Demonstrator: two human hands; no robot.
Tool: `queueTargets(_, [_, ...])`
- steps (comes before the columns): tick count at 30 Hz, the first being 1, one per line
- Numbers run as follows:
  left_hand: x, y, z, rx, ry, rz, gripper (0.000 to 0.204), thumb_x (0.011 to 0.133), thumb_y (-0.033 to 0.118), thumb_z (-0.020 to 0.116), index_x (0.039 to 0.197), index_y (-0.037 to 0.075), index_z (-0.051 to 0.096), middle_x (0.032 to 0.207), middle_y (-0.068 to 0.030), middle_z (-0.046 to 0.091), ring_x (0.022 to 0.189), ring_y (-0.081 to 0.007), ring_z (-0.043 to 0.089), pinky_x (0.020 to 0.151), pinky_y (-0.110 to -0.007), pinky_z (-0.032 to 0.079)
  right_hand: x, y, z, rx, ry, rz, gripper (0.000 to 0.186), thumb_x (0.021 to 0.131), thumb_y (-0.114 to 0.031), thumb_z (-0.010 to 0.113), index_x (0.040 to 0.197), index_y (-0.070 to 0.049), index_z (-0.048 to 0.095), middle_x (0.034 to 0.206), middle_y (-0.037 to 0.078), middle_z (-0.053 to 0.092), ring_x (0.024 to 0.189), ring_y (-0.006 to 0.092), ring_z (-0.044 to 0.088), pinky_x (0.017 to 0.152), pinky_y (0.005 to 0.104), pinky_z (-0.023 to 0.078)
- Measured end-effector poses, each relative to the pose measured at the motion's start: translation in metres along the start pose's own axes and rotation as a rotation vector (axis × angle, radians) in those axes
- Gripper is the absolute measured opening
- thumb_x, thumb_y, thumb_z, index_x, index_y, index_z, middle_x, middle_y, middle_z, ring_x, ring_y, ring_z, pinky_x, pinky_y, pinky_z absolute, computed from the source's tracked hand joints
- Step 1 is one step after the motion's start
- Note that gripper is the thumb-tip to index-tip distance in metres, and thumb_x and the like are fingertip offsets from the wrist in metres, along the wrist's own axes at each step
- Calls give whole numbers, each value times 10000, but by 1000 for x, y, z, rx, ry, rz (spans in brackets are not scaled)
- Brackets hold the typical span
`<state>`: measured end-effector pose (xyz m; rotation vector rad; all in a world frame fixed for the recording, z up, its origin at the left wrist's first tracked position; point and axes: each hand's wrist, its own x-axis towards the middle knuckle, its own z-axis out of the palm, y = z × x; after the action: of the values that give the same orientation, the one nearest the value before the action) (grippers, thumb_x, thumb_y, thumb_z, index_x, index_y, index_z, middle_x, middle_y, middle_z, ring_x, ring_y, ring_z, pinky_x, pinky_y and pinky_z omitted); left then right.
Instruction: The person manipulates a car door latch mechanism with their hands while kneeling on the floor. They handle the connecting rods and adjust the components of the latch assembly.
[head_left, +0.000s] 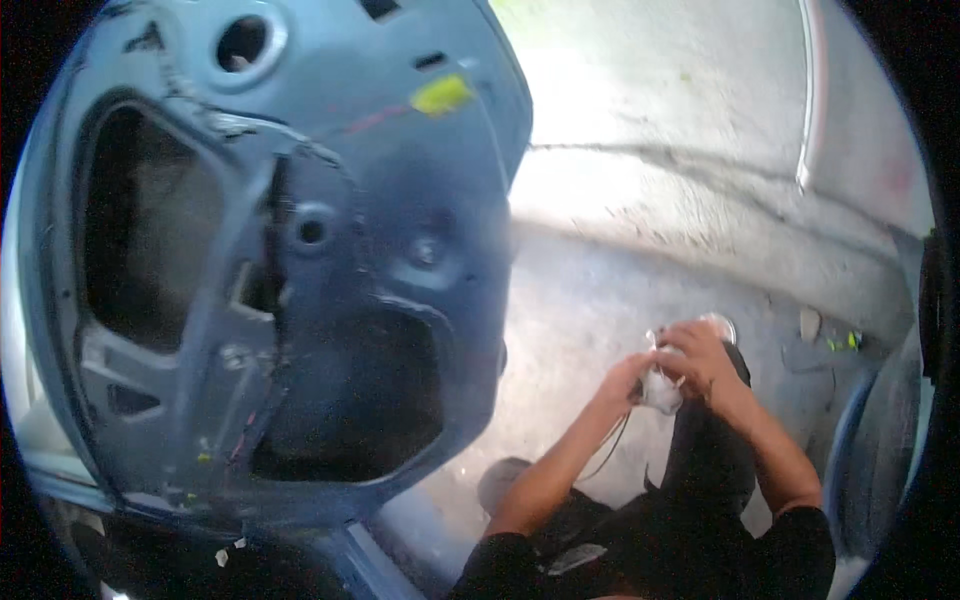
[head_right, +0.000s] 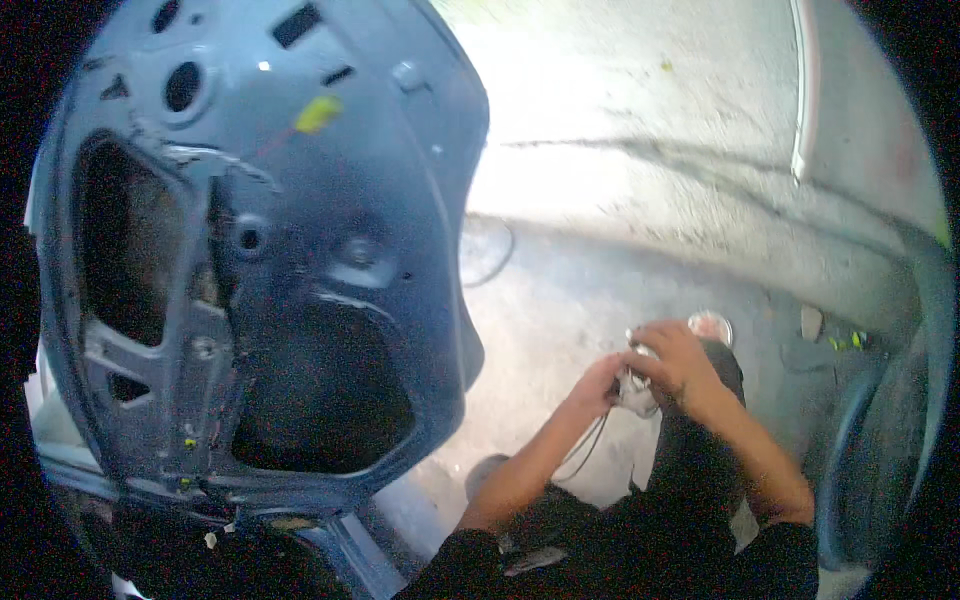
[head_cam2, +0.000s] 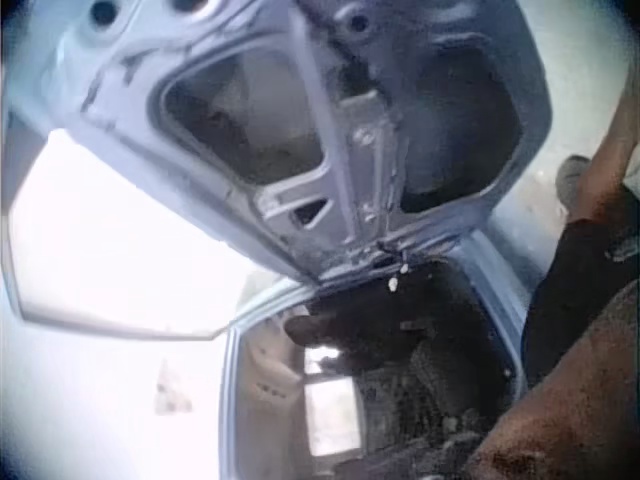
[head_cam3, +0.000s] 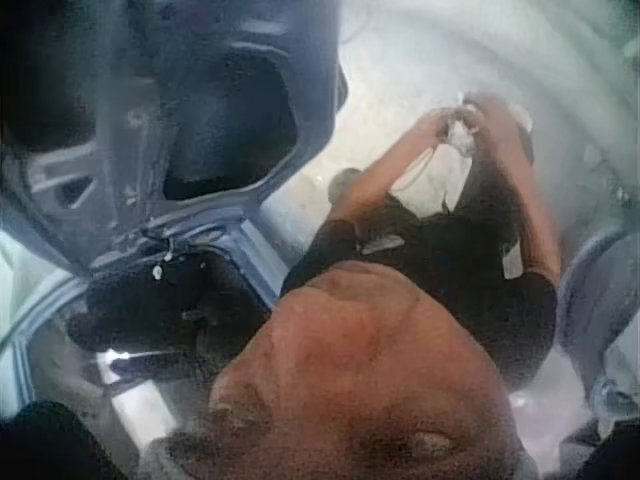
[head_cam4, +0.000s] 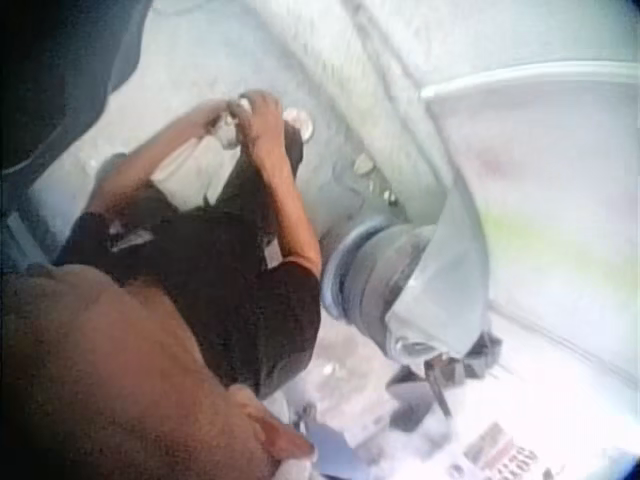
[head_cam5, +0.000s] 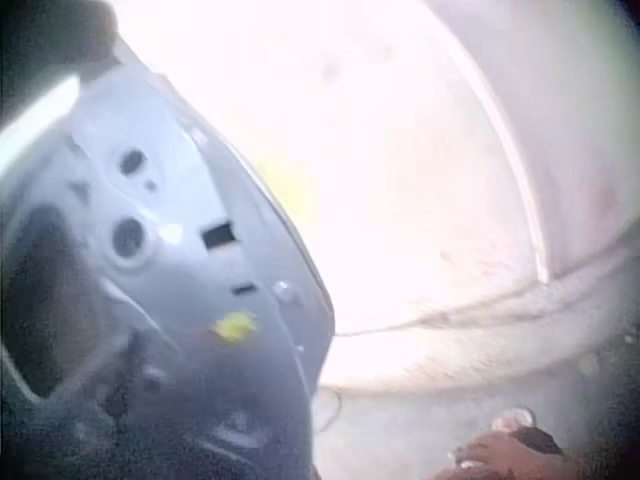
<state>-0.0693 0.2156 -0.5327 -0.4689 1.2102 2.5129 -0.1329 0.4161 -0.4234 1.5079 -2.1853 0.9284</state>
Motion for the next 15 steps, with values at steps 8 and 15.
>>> queueTargets(8, [-4, 33, -1, 70, -19, -48, 215, 1035, 232, 595, 1209, 107, 606, 1059, -51, 690, 869, -186, 727, 692, -368, 640, 37, 11, -5, 118, -77, -235, 378, 700, -96, 767, 1073, -121, 710, 1123, 102, 678, 1073, 341, 648, 901, 445, 544])
queueTargets(15, [-15, 37, 22, 95, -56, 11, 336, 1040, 254, 599, 1320, 71, 564, 1150, -66, 674, 950, -154, 708, 741, -349, 619, 45, -1, -12, 83, -68, -184, 368, 674, -47, 739, 1034, -108, 699, 1058, 95, 691, 973, 341, 670, 821, 444, 567])
